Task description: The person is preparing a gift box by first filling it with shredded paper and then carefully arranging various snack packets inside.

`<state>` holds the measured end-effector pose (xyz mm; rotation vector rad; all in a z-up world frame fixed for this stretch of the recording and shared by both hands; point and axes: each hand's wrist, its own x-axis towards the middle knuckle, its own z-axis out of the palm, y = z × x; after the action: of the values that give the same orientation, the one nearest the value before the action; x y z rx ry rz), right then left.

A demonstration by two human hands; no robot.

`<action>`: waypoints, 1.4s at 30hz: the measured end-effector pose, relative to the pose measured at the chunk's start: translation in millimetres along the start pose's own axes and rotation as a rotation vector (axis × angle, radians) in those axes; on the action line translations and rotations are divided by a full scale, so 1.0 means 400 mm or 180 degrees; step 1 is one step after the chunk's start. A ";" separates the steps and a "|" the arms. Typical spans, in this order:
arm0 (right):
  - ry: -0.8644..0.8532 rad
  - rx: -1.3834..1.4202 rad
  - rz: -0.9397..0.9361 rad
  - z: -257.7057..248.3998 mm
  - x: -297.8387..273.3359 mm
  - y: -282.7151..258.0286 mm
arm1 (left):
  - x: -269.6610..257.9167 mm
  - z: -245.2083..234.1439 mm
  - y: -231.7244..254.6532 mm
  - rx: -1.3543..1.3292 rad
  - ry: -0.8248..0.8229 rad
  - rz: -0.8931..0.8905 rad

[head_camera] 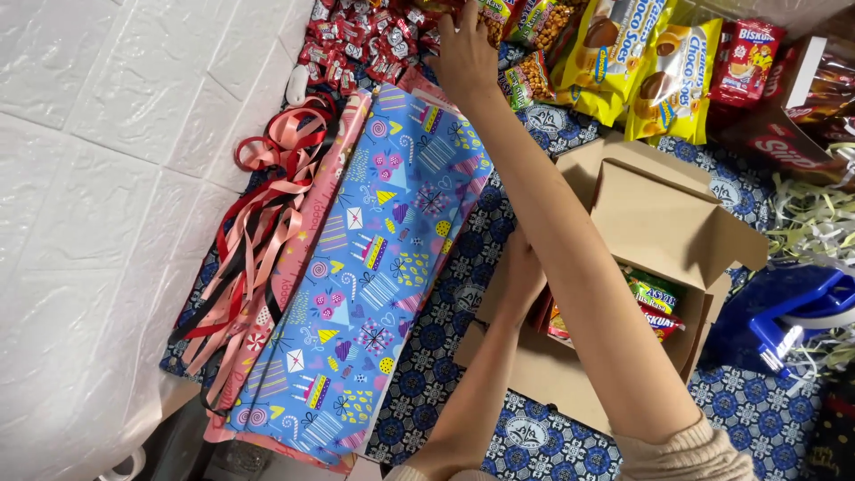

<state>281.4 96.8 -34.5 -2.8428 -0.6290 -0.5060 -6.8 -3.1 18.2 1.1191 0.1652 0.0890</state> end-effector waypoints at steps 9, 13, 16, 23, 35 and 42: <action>0.0086 0.0812 0.0207 -0.018 -0.004 -0.031 | 0.001 0.000 0.007 -0.0054 0.0010 0.0046; -0.0163 0.1128 0.0153 -0.044 0.000 -0.019 | 0.004 -0.001 0.009 -0.0082 0.0011 0.0058; -0.0137 0.1064 -0.0095 -0.047 -0.005 -0.012 | 0.002 -0.001 0.008 -0.0102 0.0021 0.0049; -0.0112 0.1406 -0.0247 -0.040 -0.001 0.011 | 0.004 -0.003 0.011 -0.0147 0.0055 0.0056; 0.0009 0.1879 -0.0212 -0.091 0.016 0.072 | 0.008 0.001 0.018 0.0230 -0.0053 0.0163; -0.1001 0.1078 -0.0058 -0.124 -0.023 0.017 | 0.014 0.005 0.013 -0.0001 -0.0027 0.0155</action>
<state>262.4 74.9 7.4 -2.6079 -0.7148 0.0500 -1.1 -1.6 23.4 1.1232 0.1305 0.1276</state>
